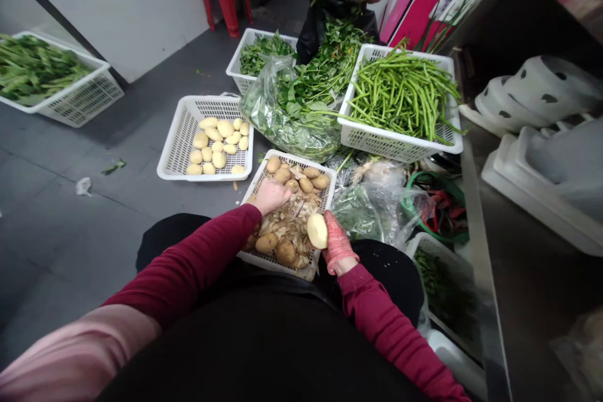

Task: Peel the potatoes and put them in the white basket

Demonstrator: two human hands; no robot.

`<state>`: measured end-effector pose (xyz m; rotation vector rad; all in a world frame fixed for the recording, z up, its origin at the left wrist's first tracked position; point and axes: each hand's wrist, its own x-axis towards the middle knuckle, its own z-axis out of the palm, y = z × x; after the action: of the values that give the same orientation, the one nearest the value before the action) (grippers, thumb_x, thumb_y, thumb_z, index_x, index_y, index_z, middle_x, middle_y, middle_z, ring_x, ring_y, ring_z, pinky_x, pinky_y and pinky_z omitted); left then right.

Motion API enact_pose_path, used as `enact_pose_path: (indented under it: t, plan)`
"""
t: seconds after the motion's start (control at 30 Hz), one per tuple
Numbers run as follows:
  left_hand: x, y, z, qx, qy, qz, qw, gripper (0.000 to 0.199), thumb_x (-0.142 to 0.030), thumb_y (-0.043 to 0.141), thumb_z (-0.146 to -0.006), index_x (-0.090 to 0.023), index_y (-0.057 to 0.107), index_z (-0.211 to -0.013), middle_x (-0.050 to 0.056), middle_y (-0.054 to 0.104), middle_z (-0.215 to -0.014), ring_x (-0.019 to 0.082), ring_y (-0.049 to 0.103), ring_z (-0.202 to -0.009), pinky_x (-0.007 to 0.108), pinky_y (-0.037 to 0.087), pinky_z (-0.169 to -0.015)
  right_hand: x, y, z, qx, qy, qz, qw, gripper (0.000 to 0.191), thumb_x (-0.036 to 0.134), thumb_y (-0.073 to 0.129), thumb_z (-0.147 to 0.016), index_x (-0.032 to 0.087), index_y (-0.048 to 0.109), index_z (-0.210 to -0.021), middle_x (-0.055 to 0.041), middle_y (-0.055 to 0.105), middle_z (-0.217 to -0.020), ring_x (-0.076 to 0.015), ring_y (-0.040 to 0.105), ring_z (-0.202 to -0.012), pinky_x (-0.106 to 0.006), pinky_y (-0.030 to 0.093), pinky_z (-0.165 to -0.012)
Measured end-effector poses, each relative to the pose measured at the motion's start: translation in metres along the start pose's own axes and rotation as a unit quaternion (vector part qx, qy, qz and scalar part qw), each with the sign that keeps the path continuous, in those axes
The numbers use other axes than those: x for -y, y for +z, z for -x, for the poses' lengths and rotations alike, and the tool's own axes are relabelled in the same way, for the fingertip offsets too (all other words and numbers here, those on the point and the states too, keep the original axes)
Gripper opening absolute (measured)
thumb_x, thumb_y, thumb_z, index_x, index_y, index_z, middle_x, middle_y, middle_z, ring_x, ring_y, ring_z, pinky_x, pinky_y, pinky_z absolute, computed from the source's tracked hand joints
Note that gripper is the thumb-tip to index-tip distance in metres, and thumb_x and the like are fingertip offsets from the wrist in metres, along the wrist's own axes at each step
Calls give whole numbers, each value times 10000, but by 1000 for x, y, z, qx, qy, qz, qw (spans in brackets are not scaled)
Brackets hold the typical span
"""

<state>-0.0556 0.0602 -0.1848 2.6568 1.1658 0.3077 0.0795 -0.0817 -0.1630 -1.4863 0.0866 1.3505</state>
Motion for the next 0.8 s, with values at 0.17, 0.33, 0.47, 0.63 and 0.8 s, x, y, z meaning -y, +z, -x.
enact_pose_path:
  t: [0.17,0.33,0.47,0.63,0.8]
  plan:
    - [-20,-3,4,-23,101,35,994,394,-267,396,-911,-158,695,-679,74,680,-702,208,564,-761,389,351,-769,3,7,3,-94,-22,-13,995,276,462,623,-820,232,646,-971,24,714,-666,-158,672,-593,-302,575,-581]
    - [-1,-7,-4,11,3,-9,1000,374,-247,405,-891,-125,708,-709,114,678,-729,230,584,-774,383,364,-740,7,9,10,-19,-41,37,998,246,403,638,-812,205,680,-951,-3,734,-752,-160,683,-671,-264,566,-583]
    - [11,-12,-7,50,49,6,998,357,-255,419,-889,-133,698,-702,98,673,-725,215,591,-782,357,377,-761,11,3,18,59,-62,58,995,308,443,695,-753,178,695,-909,-24,739,-812,-159,680,-693,-243,561,-588]
    - [18,-12,-6,66,28,-1,997,340,-226,434,-886,-122,667,-663,94,653,-682,211,593,-734,349,378,-741,19,-3,26,177,-41,34,983,542,600,762,-614,163,687,-927,-69,736,-815,-210,684,-681,-302,569,-560]
    - [6,-23,0,23,6,4,1000,395,-266,398,-919,-126,673,-673,95,668,-715,213,592,-764,357,375,-751,26,1,21,65,57,-86,993,492,620,518,-839,158,669,-917,-81,738,-732,-226,701,-705,-363,590,-622]
